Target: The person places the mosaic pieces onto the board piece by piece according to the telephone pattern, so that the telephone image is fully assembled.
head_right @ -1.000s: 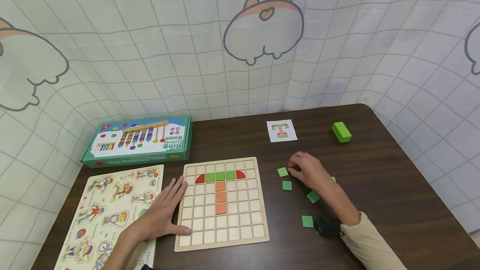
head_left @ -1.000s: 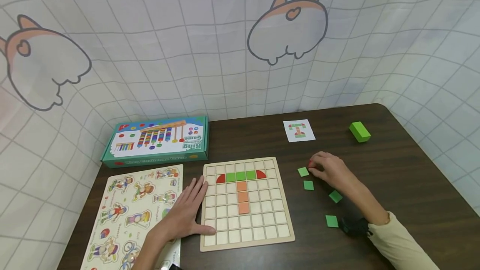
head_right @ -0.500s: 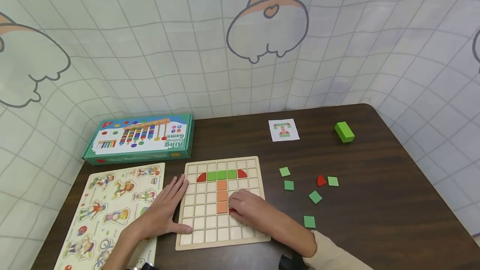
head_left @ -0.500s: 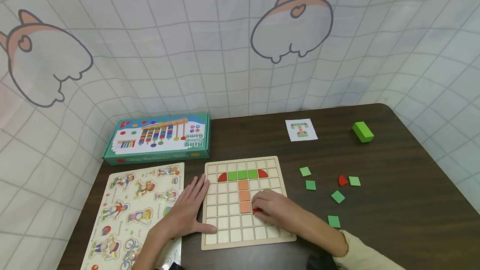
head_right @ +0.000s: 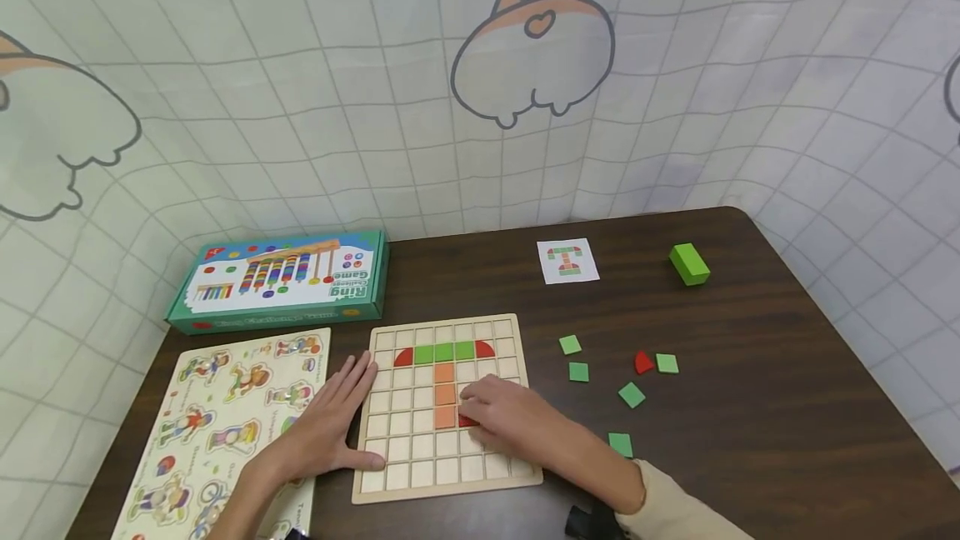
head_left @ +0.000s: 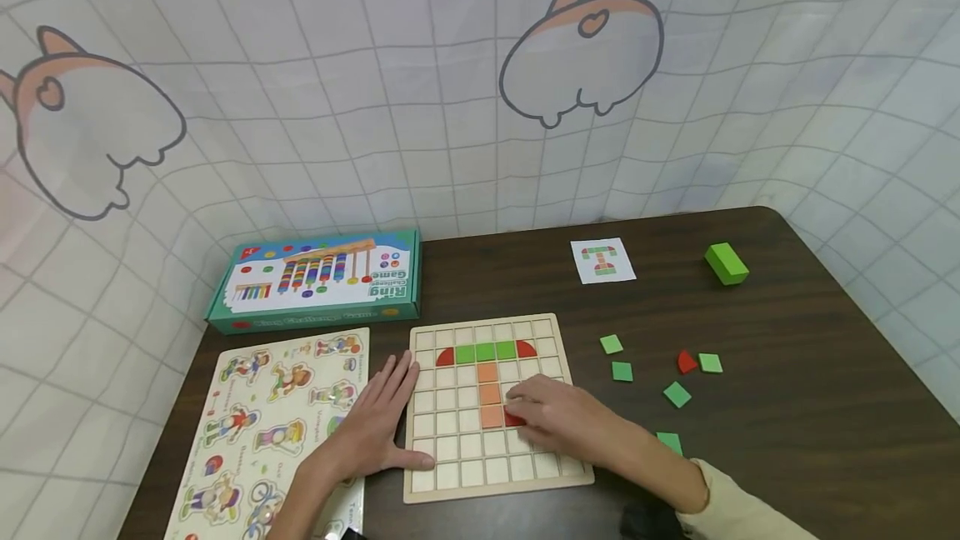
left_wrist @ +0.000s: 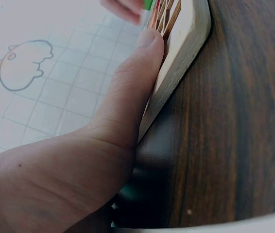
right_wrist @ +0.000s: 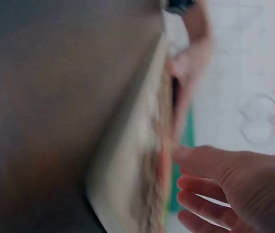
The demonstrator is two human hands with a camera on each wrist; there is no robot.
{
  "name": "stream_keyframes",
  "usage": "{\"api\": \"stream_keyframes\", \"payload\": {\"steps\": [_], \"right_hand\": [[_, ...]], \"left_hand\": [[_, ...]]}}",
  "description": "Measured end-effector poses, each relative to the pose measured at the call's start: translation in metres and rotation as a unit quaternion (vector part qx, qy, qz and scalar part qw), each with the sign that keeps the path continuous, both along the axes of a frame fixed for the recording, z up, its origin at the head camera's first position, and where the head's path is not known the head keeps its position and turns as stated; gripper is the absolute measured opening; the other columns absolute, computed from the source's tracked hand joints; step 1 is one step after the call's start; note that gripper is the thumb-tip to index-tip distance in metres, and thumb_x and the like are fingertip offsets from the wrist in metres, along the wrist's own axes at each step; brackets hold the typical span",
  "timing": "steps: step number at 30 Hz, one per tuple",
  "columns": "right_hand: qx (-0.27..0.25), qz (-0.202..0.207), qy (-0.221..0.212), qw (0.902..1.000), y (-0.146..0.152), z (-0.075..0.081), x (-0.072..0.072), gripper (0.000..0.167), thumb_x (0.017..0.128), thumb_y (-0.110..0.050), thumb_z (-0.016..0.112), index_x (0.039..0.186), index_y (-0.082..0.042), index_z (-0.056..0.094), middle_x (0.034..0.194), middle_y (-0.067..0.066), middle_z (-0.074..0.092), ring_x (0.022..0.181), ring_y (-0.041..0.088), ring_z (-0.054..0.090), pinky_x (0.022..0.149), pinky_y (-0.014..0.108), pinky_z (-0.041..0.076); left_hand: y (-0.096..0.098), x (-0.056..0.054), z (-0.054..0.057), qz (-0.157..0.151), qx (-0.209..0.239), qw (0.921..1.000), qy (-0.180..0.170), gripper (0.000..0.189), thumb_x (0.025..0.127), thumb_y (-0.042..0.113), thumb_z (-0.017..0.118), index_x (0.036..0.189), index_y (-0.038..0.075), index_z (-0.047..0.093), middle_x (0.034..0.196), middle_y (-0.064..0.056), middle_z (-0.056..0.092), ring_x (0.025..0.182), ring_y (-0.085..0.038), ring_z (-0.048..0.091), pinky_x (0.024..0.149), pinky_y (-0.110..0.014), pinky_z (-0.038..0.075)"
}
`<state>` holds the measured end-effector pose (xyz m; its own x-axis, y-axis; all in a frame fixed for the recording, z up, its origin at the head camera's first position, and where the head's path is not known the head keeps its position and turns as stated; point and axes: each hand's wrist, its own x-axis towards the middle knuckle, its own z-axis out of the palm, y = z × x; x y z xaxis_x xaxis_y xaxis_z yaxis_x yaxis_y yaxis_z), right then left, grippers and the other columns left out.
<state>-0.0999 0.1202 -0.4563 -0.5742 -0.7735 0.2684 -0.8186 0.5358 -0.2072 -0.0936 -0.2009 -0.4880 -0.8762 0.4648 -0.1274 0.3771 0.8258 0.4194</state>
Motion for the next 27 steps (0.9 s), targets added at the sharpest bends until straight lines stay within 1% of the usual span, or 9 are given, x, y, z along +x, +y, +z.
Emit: {"api": "stream_keyframes", "payload": {"steps": [3,6,8,12,16,19,21,24,27], "right_hand": [[-0.006,-0.037,0.008,0.9993,0.034,0.013,-0.01,0.035,0.081,-0.021,0.078,0.114,-0.01,0.071,0.115,0.003,0.067,0.106,0.017,0.062,0.083,0.031,0.057],[-0.022,-0.084,0.025,0.9959,0.081,0.022,-0.024,0.04,0.076,-0.018,0.082,0.113,-0.008,0.071,0.114,0.005,0.068,0.103,0.02,0.064,0.079,0.034,0.057],[-0.036,-0.112,0.032,0.9926,0.113,0.023,-0.031,0.039,0.074,-0.014,0.083,0.111,-0.007,0.071,0.11,0.005,0.068,0.095,0.019,0.066,0.072,0.032,0.056],[-0.025,-0.156,0.012,0.9874,0.165,0.016,-0.033,0.039,0.073,-0.01,0.082,0.11,-0.006,0.071,0.107,0.005,0.068,0.09,0.02,0.067,0.07,0.035,0.056],[-0.004,-0.157,-0.005,0.9876,0.196,0.006,-0.032,0.043,0.072,-0.009,0.082,0.113,-0.007,0.07,0.112,0.006,0.068,0.099,0.025,0.064,0.076,0.04,0.056],[0.001,-0.149,-0.021,0.9886,0.208,0.0,-0.034,0.05,0.073,-0.007,0.081,0.121,-0.009,0.066,0.12,0.007,0.067,0.107,0.021,0.062,0.08,0.034,0.055],[0.004,-0.144,-0.036,0.9889,0.213,-0.003,-0.035,0.054,0.074,-0.006,0.08,0.126,-0.01,0.063,0.124,0.006,0.066,0.11,0.015,0.061,0.082,0.029,0.055],[0.005,-0.133,-0.057,0.9895,0.216,-0.006,-0.036,0.055,0.076,-0.007,0.08,0.128,-0.012,0.062,0.124,0.004,0.066,0.11,0.011,0.061,0.083,0.026,0.054],[0.001,-0.12,-0.061,0.9909,0.217,-0.008,-0.036,0.053,0.076,-0.009,0.08,0.126,-0.014,0.063,0.123,0.003,0.067,0.107,0.014,0.062,0.081,0.028,0.055]], "left_hand": [[0.001,0.0,0.0,0.001,0.001,1.0,-0.004,0.125,0.068,0.074,0.069,0.157,0.007,0.011,0.165,-0.014,0.004,0.151,-0.039,0.006,0.118,-0.06,0.016],[0.001,-0.001,0.001,0.0,0.003,1.0,-0.006,0.125,0.069,0.073,0.069,0.157,0.007,0.009,0.165,-0.014,0.003,0.151,-0.039,0.005,0.118,-0.06,0.015],[0.0,-0.002,0.001,-0.001,0.004,1.0,-0.005,0.126,0.069,0.073,0.07,0.157,0.007,0.009,0.165,-0.014,0.003,0.151,-0.04,0.005,0.119,-0.06,0.015],[-0.002,-0.002,0.001,-0.004,0.005,1.0,0.002,0.125,0.068,0.071,0.071,0.157,0.006,0.011,0.165,-0.015,0.004,0.151,-0.041,0.007,0.118,-0.06,0.017],[-0.002,-0.001,0.001,-0.006,0.01,0.9999,0.0,0.126,0.068,0.071,0.071,0.156,0.006,0.011,0.165,-0.016,0.005,0.151,-0.041,0.007,0.118,-0.06,0.017],[-0.002,0.0,0.0,-0.001,0.012,0.9999,-0.005,0.126,0.068,0.071,0.072,0.157,0.007,0.01,0.165,-0.014,0.004,0.151,-0.04,0.006,0.118,-0.059,0.015],[-0.001,0.0,-0.001,-0.002,0.013,0.9999,0.0,0.126,0.067,0.071,0.072,0.157,0.006,0.011,0.165,-0.015,0.005,0.151,-0.041,0.007,0.118,-0.06,0.016],[0.0,0.0,-0.002,0.001,0.012,0.9999,-0.004,0.126,0.067,0.072,0.072,0.157,0.007,0.01,0.165,-0.014,0.003,0.151,-0.04,0.006,0.118,-0.059,0.015],[0.0,-0.001,-0.003,-0.001,0.012,0.9999,-0.005,0.127,0.067,0.072,0.071,0.157,0.008,0.01,0.165,-0.013,0.003,0.151,-0.039,0.005,0.119,-0.059,0.015]]}}
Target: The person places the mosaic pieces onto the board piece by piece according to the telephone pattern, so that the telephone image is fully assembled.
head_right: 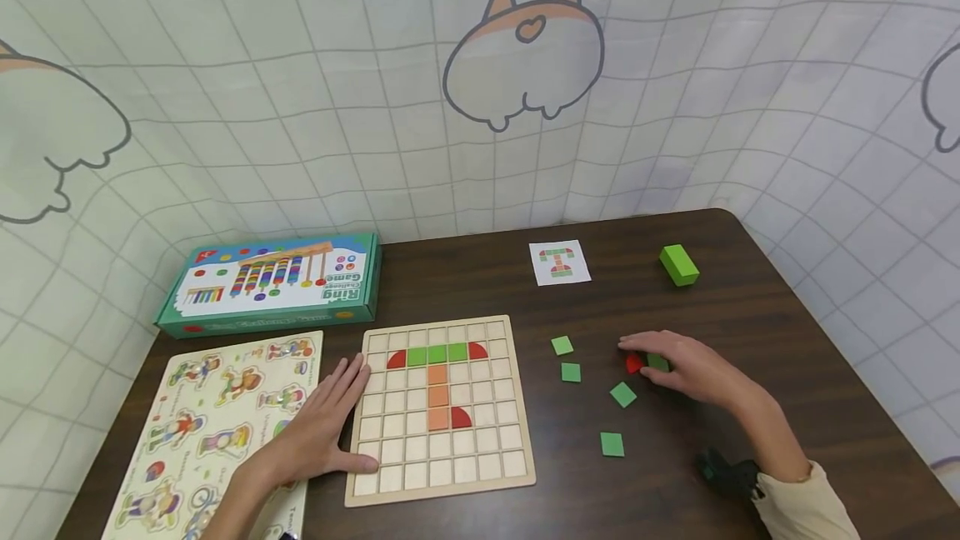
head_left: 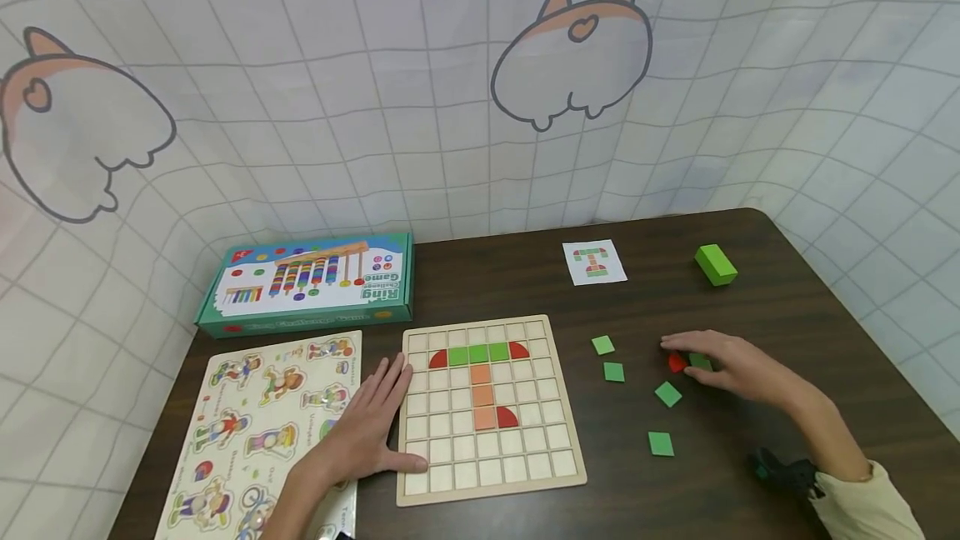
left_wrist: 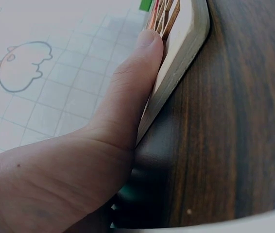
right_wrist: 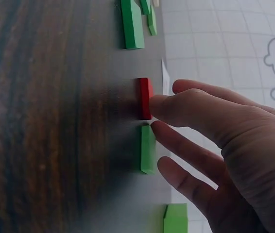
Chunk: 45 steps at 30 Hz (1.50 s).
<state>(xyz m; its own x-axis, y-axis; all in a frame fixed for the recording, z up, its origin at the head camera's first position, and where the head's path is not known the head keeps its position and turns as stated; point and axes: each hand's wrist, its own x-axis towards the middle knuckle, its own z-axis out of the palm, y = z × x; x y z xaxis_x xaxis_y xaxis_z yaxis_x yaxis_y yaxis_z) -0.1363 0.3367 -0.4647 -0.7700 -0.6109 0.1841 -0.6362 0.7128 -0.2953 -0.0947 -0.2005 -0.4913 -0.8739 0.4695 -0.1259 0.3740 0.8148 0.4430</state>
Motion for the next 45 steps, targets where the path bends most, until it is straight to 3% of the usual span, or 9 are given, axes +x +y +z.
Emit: {"api": "stream_keyframes", "payload": {"steps": [13,20,25,32,37,41,45], "right_hand": [[0.003,0.006,-0.031,0.9995,0.0,-0.001,-0.003,0.046,0.081,-0.014,0.077,0.125,-0.013,0.065,0.124,0.005,0.067,0.104,0.017,0.06,0.079,0.03,0.054],[0.02,0.043,0.014,0.9988,0.0,-0.003,-0.006,0.042,0.075,-0.004,0.079,0.115,-0.012,0.071,0.122,0.008,0.067,0.103,0.022,0.06,0.075,0.031,0.054],[0.021,0.065,0.035,0.997,-0.001,-0.004,-0.007,0.04,0.072,0.001,0.079,0.11,-0.011,0.074,0.118,0.009,0.067,0.1,0.023,0.06,0.073,0.032,0.054],[0.02,0.062,0.041,0.997,-0.003,-0.005,-0.008,0.038,0.072,0.001,0.079,0.108,-0.011,0.074,0.114,0.007,0.067,0.098,0.024,0.061,0.074,0.037,0.054],[0.027,0.037,0.062,0.997,-0.007,-0.007,-0.009,0.034,0.073,-0.003,0.08,0.105,-0.01,0.074,0.107,0.003,0.069,0.093,0.019,0.062,0.071,0.033,0.055],[0.013,0.005,0.086,0.9962,-0.022,-0.002,-0.013,0.029,0.073,-0.008,0.081,0.101,-0.011,0.075,0.099,-0.002,0.069,0.089,0.014,0.061,0.07,0.032,0.054],[-0.035,0.025,0.094,0.9946,-0.068,0.013,-0.013,0.028,0.072,-0.011,0.083,0.099,-0.013,0.073,0.096,-0.004,0.07,0.089,0.012,0.061,0.07,0.031,0.055]], "left_hand": [[0.001,0.001,0.0,0.0,-0.002,0.9999,0.017,0.127,0.066,0.073,0.072,0.156,0.006,0.013,0.164,-0.016,0.007,0.151,-0.041,0.009,0.117,-0.06,0.018],[0.002,0.002,0.002,0.006,0.004,1.0,0.001,0.127,0.066,0.073,0.072,0.157,0.008,0.012,0.165,-0.014,0.005,0.152,-0.039,0.007,0.119,-0.058,0.015],[0.002,0.003,0.002,0.001,0.005,0.9999,0.01,0.126,0.066,0.071,0.073,0.156,0.006,0.013,0.165,-0.015,0.007,0.151,-0.041,0.008,0.118,-0.06,0.017],[0.002,0.003,0.001,0.003,0.003,1.0,0.007,0.126,0.066,0.072,0.072,0.157,0.007,0.012,0.165,-0.014,0.006,0.151,-0.039,0.007,0.118,-0.059,0.016],[0.001,0.003,0.002,0.001,0.001,1.0,0.007,0.126,0.067,0.072,0.072,0.157,0.007,0.011,0.165,-0.014,0.005,0.151,-0.039,0.007,0.118,-0.059,0.016],[0.001,0.001,0.003,-0.002,0.002,0.9999,0.013,0.126,0.067,0.072,0.071,0.156,0.006,0.012,0.165,-0.016,0.006,0.151,-0.041,0.008,0.117,-0.06,0.017],[0.001,0.001,0.003,-0.002,0.004,0.9999,0.011,0.126,0.067,0.072,0.072,0.156,0.005,0.012,0.164,-0.016,0.006,0.15,-0.042,0.008,0.117,-0.061,0.017]]}}
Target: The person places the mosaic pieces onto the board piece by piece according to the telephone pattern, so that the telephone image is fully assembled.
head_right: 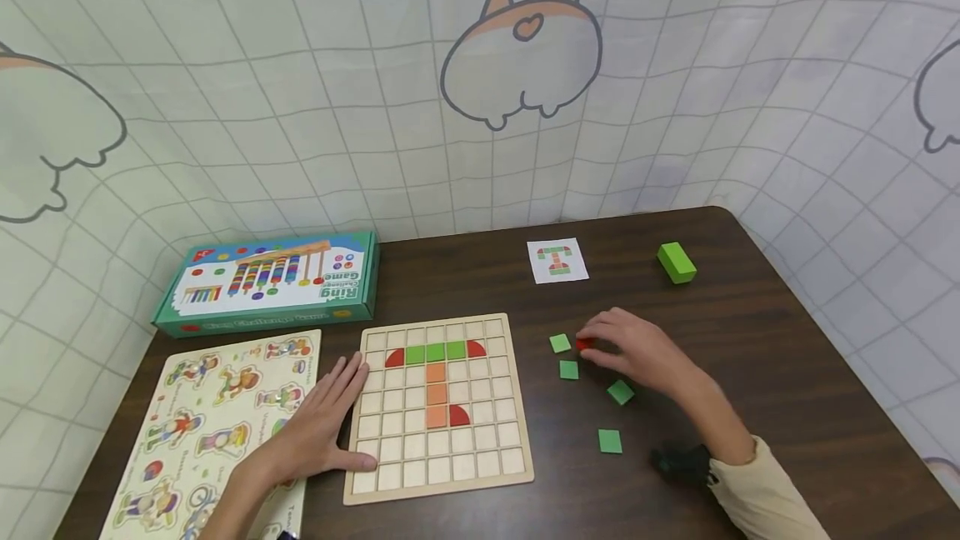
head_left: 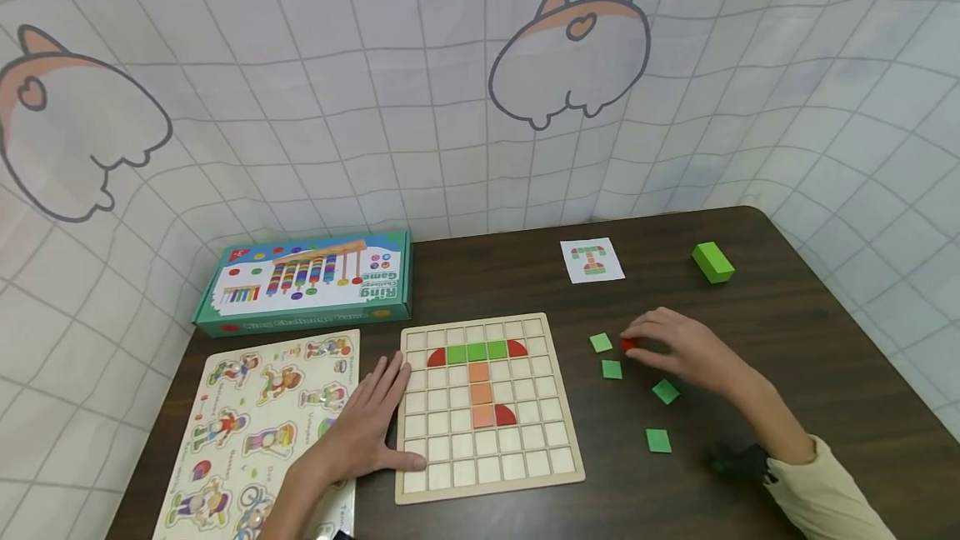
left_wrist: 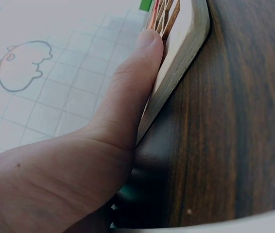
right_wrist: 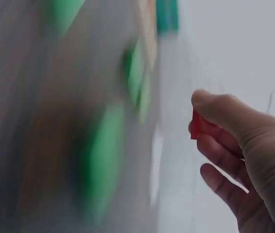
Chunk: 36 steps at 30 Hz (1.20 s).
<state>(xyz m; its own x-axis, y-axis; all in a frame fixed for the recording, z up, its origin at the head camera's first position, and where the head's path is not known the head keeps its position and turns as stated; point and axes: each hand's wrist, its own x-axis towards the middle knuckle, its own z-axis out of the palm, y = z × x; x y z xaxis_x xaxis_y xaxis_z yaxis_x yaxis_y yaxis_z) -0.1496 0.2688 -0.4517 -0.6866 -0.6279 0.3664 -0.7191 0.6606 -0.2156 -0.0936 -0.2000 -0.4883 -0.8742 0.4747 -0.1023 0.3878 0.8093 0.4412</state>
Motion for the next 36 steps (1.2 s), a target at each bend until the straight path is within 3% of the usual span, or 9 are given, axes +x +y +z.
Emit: {"api": "stream_keyframes", "payload": {"steps": [4,8,12,18,24,31,36], "right_hand": [[-0.015,0.082,0.005,0.9965,-0.077,0.008,0.008,0.022,0.075,-0.017,0.082,0.095,-0.017,0.072,0.094,-0.007,0.07,0.088,0.008,0.062,0.073,0.025,0.054],[0.027,0.168,0.003,0.9855,-0.153,0.006,0.02,0.012,0.084,-0.025,0.076,0.092,-0.018,0.07,0.087,-0.01,0.069,0.084,0.006,0.06,0.076,0.018,0.051],[0.088,0.181,-0.003,0.9795,-0.195,0.003,0.029,0.01,0.088,-0.028,0.072,0.091,-0.019,0.069,0.084,-0.011,0.066,0.079,0.006,0.056,0.073,0.016,0.047],[0.133,0.166,-0.007,0.9771,-0.21,-0.002,0.032,0.009,0.088,-0.027,0.071,0.089,-0.019,0.069,0.082,-0.01,0.065,0.077,0.007,0.051,0.069,0.017,0.043],[0.158,0.161,-0.017,0.974,-0.214,-0.001,0.035,0.012,0.093,-0.027,0.065,0.099,-0.019,0.072,0.097,-0.01,0.07,0.091,0.008,0.059,0.083,0.018,0.049],[0.146,0.186,-0.03,0.9712,-0.211,-0.002,0.036,0.012,0.093,-0.02,0.066,0.099,-0.016,0.075,0.107,-0.008,0.071,0.103,0.008,0.062,0.091,0.017,0.05],[0.136,0.196,-0.067,0.9688,-0.208,-0.004,0.036,0.014,0.094,-0.016,0.063,0.102,-0.015,0.075,0.112,-0.007,0.07,0.109,0.008,0.061,0.093,0.017,0.05]], "left_hand": [[0.0,0.0,0.0,0.001,0.0,1.0,-0.004,0.126,0.067,0.071,0.072,0.156,0.006,0.012,0.165,-0.016,0.006,0.151,-0.041,0.007,0.118,-0.06,0.016],[0.001,-0.001,0.0,0.004,0.001,0.9999,-0.01,0.126,0.067,0.071,0.072,0.157,0.008,0.01,0.165,-0.013,0.004,0.152,-0.038,0.005,0.119,-0.058,0.015],[0.003,-0.002,0.001,0.003,-0.005,0.9999,-0.013,0.126,0.068,0.073,0.07,0.157,0.009,0.009,0.165,-0.011,0.002,0.152,-0.037,0.003,0.119,-0.058,0.014],[0.002,-0.001,0.002,0.01,-0.014,0.9995,-0.025,0.126,0.068,0.074,0.07,0.157,0.01,0.008,0.166,-0.01,0.001,0.152,-0.036,0.001,0.12,-0.058,0.013],[-0.001,-0.001,0.002,0.009,-0.015,0.9998,-0.011,0.126,0.068,0.073,0.07,0.157,0.009,0.009,0.165,-0.013,0.003,0.152,-0.038,0.004,0.119,-0.059,0.016],[0.0,-0.001,0.002,0.006,-0.01,0.9999,-0.011,0.125,0.068,0.072,0.071,0.157,0.008,0.01,0.165,-0.014,0.004,0.152,-0.039,0.005,0.118,-0.06,0.015],[0.0,-0.001,0.001,0.005,-0.013,0.9998,-0.013,0.126,0.068,0.073,0.07,0.157,0.008,0.01,0.165,-0.013,0.003,0.152,-0.039,0.005,0.118,-0.06,0.016]]}}
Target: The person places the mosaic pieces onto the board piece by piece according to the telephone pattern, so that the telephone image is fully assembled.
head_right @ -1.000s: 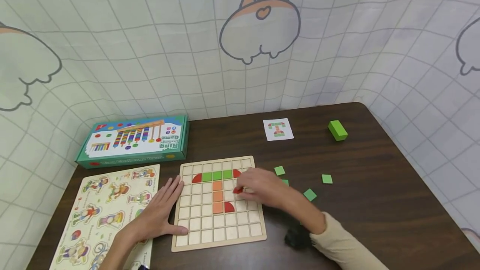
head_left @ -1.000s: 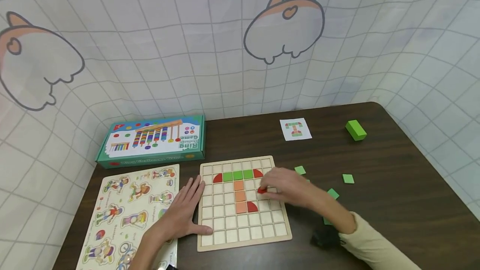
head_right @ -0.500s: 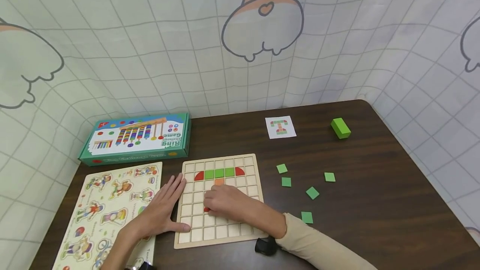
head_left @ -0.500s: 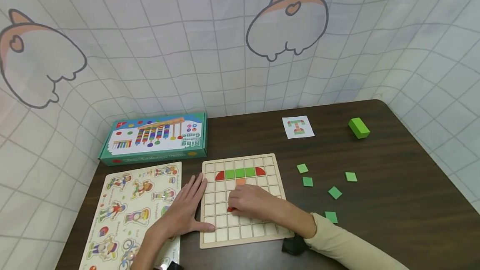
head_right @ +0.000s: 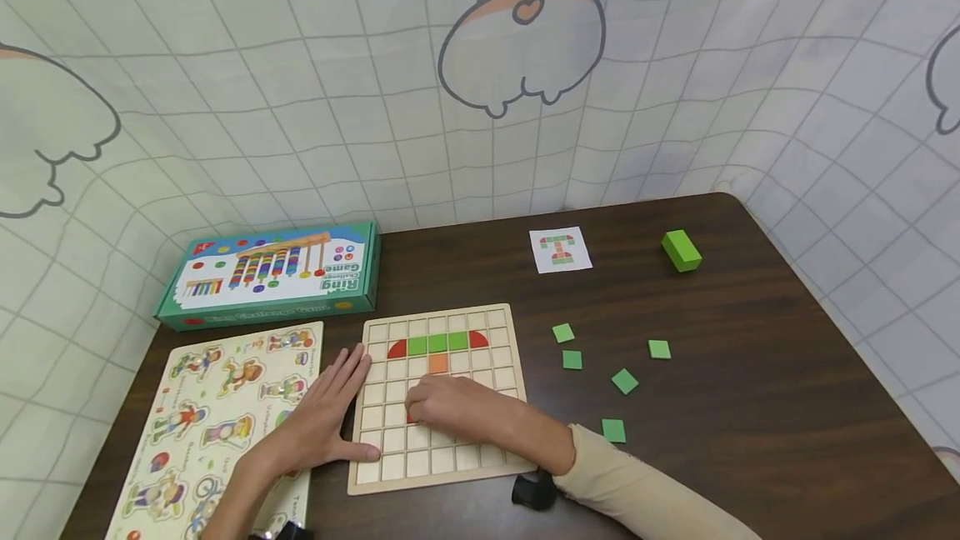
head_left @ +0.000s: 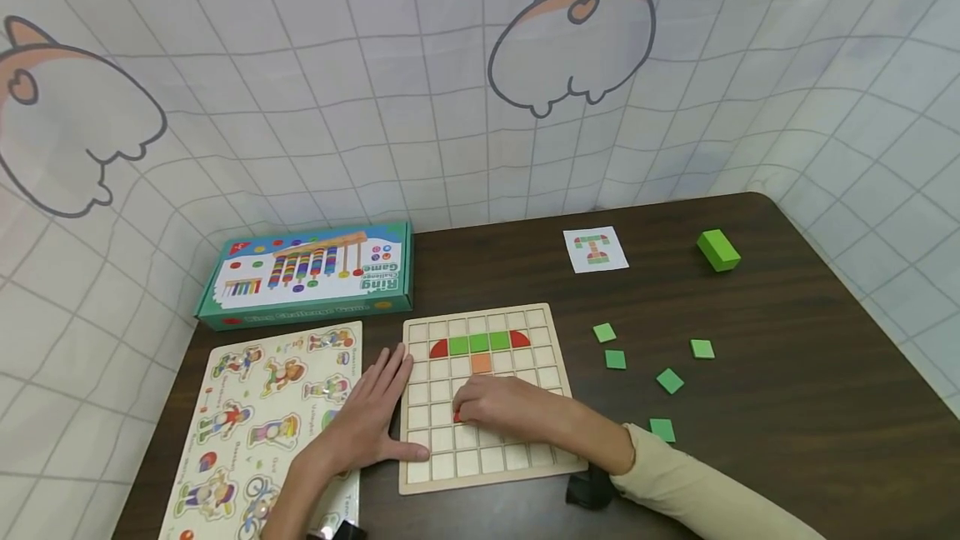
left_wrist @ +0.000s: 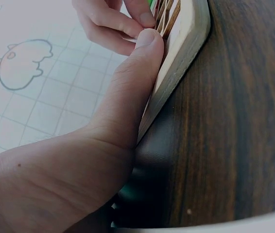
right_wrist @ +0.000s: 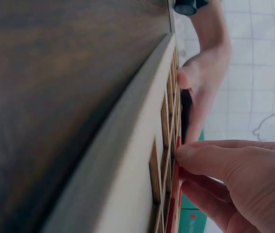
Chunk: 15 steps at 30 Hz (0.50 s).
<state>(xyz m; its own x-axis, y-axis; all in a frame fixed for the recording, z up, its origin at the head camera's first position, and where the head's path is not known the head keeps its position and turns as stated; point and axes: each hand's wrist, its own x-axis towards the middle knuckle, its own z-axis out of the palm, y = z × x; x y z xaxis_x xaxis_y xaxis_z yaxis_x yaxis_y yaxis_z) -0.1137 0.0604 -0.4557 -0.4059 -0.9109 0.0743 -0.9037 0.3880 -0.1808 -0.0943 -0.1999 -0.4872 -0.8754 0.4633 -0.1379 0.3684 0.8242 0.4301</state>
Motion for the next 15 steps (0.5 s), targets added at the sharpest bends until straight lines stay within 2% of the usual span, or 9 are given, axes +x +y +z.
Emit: {"api": "stream_keyframes", "payload": {"steps": [3,8,11,13,15], "right_hand": [[0.004,0.002,-0.006,1.0,0.0,-0.001,-0.001,0.016,0.095,-0.014,0.062,0.104,-0.016,0.075,0.113,-0.007,0.07,0.11,0.008,0.06,0.094,0.017,0.05],[-0.009,0.021,0.034,0.9992,0.005,0.0,-0.001,0.015,0.093,-0.016,0.065,0.104,-0.016,0.076,0.112,-0.007,0.071,0.107,0.008,0.063,0.091,0.018,0.051],[-0.027,0.033,0.042,0.9982,0.019,0.002,-0.001,0.019,0.092,-0.021,0.067,0.108,-0.015,0.075,0.116,-0.006,0.07,0.11,0.01,0.064,0.095,0.022,0.051],[-0.041,0.019,0.037,0.9983,0.037,0.005,-0.005,0.024,0.091,-0.025,0.068,0.113,-0.015,0.073,0.12,-0.004,0.07,0.113,0.012,0.064,0.097,0.025,0.051],[-0.055,-0.02,0.022,0.9981,0.062,0.008,-0.011,0.031,0.09,-0.028,0.069,0.118,-0.014,0.071,0.124,0.0,0.068,0.116,0.016,0.063,0.096,0.03,0.053]], "left_hand": [[-0.001,0.0,0.0,0.0,0.002,1.0,0.003,0.126,0.068,0.072,0.071,0.157,0.008,0.01,0.165,-0.013,0.004,0.151,-0.039,0.005,0.118,-0.06,0.016],[0.0,-0.001,0.0,-0.001,0.008,0.9999,0.006,0.124,0.069,0.072,0.071,0.157,0.008,0.011,0.165,-0.013,0.004,0.152,-0.039,0.005,0.118,-0.06,0.015],[0.0,0.0,0.0,-0.003,0.01,0.9999,0.005,0.124,0.069,0.072,0.07,0.157,0.008,0.01,0.165,-0.014,0.004,0.151,-0.04,0.005,0.118,-0.061,0.016],[0.0,0.0,0.0,-0.005,0.011,0.9999,0.004,0.125,0.069,0.072,0.071,0.157,0.008,0.01,0.165,-0.014,0.004,0.151,-0.04,0.005,0.118,-0.061,0.016],[-0.001,0.0,0.0,-0.006,0.01,0.9999,0.004,0.125,0.068,0.073,0.07,0.157,0.008,0.01,0.165,-0.014,0.004,0.151,-0.04,0.005,0.118,-0.061,0.016]]}}
